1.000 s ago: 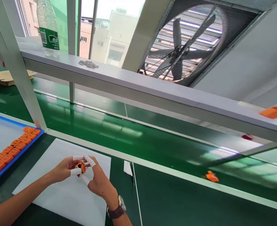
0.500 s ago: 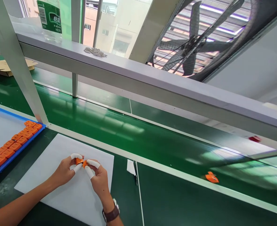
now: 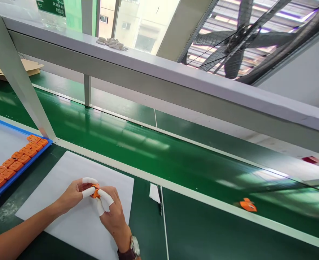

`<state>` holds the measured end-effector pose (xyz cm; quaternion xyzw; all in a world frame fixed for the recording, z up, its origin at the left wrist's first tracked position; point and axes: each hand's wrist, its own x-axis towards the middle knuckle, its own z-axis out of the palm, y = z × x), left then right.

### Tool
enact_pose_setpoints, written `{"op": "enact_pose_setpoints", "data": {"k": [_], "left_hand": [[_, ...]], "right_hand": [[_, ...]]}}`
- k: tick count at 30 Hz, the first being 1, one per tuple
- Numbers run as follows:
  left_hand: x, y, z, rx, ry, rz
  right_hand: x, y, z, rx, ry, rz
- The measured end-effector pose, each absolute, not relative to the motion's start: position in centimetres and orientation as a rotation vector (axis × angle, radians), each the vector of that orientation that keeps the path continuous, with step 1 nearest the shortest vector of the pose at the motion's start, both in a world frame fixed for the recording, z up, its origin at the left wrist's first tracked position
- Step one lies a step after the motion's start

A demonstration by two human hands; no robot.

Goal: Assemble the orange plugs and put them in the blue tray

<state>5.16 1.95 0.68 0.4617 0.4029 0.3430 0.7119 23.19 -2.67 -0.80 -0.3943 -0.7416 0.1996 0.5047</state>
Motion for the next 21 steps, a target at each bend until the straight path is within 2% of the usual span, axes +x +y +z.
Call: {"op": "enact_pose_setpoints", "data": {"k": [13,21], "left_hand": [[5.5,2.1,-0.9,0.963,0.962,0.803],[4.5,2.2,-0.6,1.170,0.868,0.643]], "right_hand": [[22.9,-2.7,-1.3,-0.995,-1.867,0.491],[23.3,-2.5,-2.5,-1.028,-1.859,0.450]]}}
